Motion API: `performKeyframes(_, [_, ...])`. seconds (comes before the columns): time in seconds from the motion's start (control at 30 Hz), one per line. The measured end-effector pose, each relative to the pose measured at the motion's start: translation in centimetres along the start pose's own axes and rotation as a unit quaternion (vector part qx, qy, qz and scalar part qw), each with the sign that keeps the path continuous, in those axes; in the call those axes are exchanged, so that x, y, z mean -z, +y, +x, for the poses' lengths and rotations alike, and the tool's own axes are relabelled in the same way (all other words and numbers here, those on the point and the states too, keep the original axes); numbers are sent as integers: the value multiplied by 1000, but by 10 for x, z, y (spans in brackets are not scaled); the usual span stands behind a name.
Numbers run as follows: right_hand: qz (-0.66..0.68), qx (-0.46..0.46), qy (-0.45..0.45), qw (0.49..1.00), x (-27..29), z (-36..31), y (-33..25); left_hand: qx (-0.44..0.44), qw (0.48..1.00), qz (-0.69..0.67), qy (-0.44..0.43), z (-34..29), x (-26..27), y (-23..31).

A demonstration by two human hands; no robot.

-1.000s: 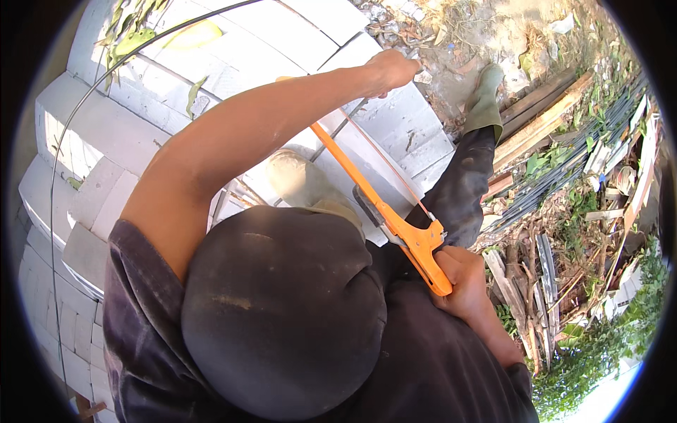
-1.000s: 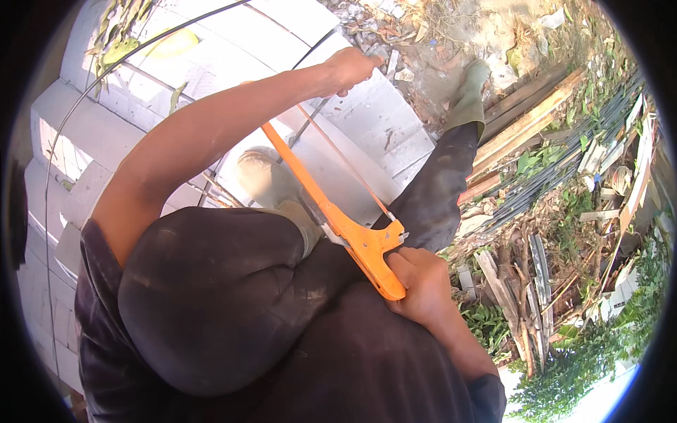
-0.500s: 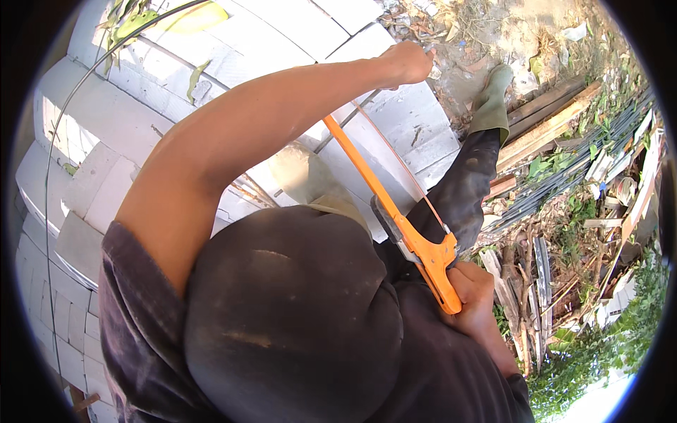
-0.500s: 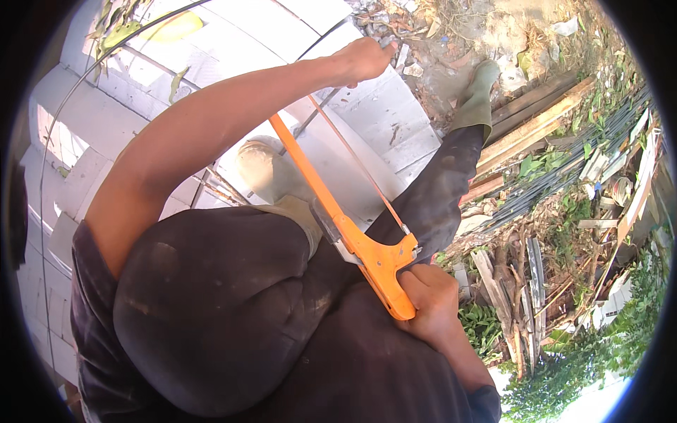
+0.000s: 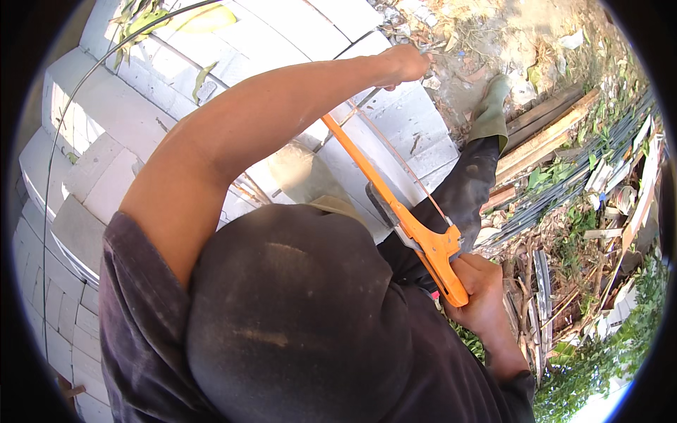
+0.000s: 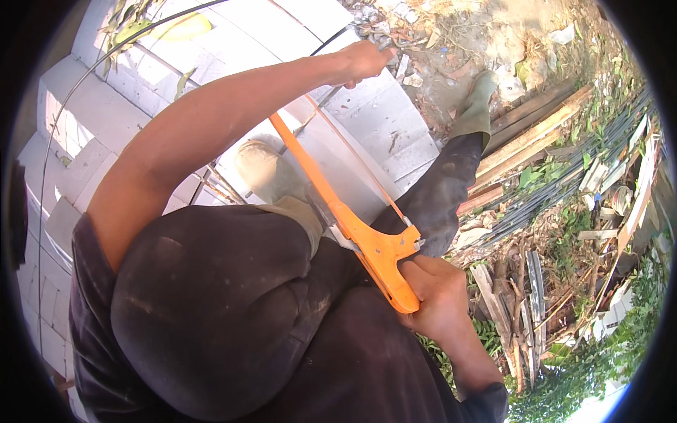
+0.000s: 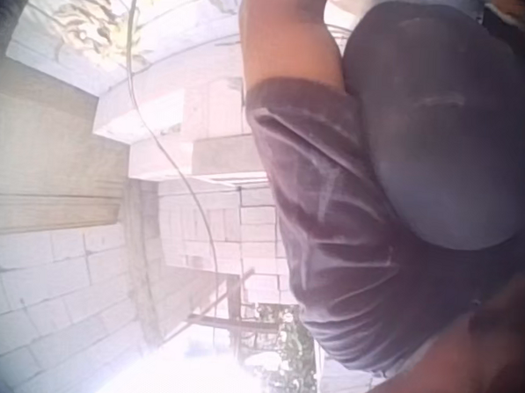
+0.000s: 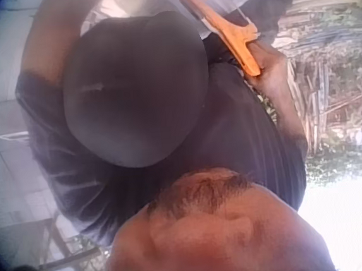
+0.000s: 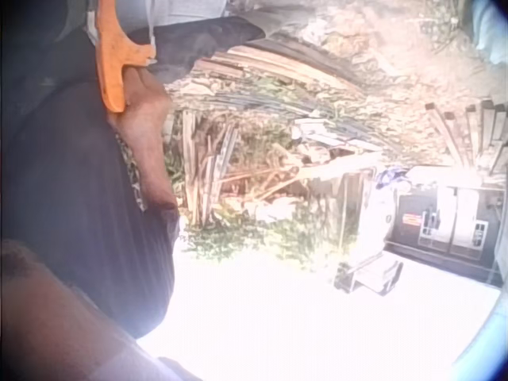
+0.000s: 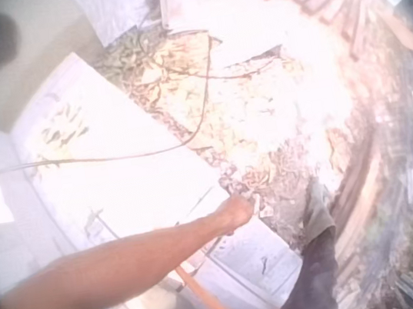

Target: The person measures a metal rod with a tape measure, marks it, and then saws through it using a hacksaw.

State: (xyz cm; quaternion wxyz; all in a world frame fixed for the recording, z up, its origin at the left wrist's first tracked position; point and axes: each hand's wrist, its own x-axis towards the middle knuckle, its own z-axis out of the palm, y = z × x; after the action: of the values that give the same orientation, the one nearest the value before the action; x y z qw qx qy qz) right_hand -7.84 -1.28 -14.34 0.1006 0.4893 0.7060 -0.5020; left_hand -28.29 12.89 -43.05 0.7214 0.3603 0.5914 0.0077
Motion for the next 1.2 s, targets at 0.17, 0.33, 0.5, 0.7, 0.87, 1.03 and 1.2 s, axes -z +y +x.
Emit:
performKeyframes(0.17, [-2, 31, 17, 999, -18, 16, 11, 20, 997, -70, -35, 3, -2, -2])
performKeyframes(0.33, [17, 9, 6, 1000, -10, 9, 4, 39, 993, -66, -90, 0, 5, 1])
performKeyframes(0.5, [20, 0, -3, 1000, -9, 18, 4, -6, 1000, -9, -2, 1, -6, -3])
performKeyframes(0.7, [-24, 27, -11, 999, -13, 23, 11, 18, 998, -52, 8, 5, -11, -1])
performKeyframes(0.87, [-7, -4, -18, 1000, -7, 14, 13, 31, 997, -72, -28, 3, -2, -5])
performKeyframes(1.03, [29, 17, 10, 999, -23, 58, 21, 32, 997, -59, -32, 3, -4, 4])
performKeyframes(1.2, [38, -1, 4, 999, -4, 4, 17, 16, 1000, -13, -11, 4, -6, 2])
